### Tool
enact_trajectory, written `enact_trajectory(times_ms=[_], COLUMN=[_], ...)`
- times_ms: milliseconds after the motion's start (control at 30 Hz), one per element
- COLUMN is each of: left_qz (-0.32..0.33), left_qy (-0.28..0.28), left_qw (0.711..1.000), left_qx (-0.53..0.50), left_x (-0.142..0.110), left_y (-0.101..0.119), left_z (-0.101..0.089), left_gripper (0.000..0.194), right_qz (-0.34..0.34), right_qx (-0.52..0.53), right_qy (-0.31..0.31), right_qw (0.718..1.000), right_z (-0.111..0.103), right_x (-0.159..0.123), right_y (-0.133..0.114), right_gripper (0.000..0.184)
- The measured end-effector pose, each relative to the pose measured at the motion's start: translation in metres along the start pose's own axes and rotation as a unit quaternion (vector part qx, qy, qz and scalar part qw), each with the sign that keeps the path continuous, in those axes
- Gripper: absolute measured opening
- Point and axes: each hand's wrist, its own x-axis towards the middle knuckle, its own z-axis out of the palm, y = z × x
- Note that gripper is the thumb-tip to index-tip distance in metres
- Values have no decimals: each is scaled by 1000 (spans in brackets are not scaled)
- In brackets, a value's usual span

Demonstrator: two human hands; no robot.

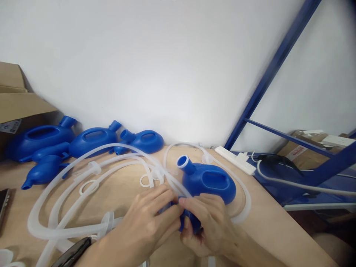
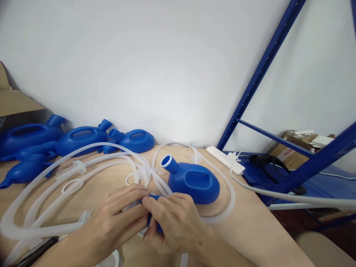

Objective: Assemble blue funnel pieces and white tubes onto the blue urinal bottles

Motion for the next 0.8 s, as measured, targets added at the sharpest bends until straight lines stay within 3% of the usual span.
enact_trajectory(times_ms=[67, 167, 367, 433, 633, 800], left_qz=[7, -11, -54, -55, -34, -144], left_qy=[10, 11, -93, -111, -127, -85], left_qw=[1000, 998, 994, 992, 991, 985], left_qx=[-22, -68, -1, 12, -11, 36], left_x=[2, 4, 0, -2, 2, 12], left_y=[-1, 0, -2, -5, -11, -31], left_z=[-1, -2, -4, -5, -16, -45], left_gripper=[8, 20, 78, 75, 38, 51], right_qz=[12, 28, 119, 128, 115, 184], right_qx=[19, 60, 149, 152, 134, 123], right_qy=[-2, -5, -67, -83, -141, -159], right_qw=[1000, 998, 979, 976, 974, 962], right_z=[-1, -5, -12, -12, -16, -16], right_x=[0, 3, 8, 8, 9, 11], right_y=[4, 12, 21, 21, 23, 32], right_gripper=[46, 46, 42, 41, 35, 45])
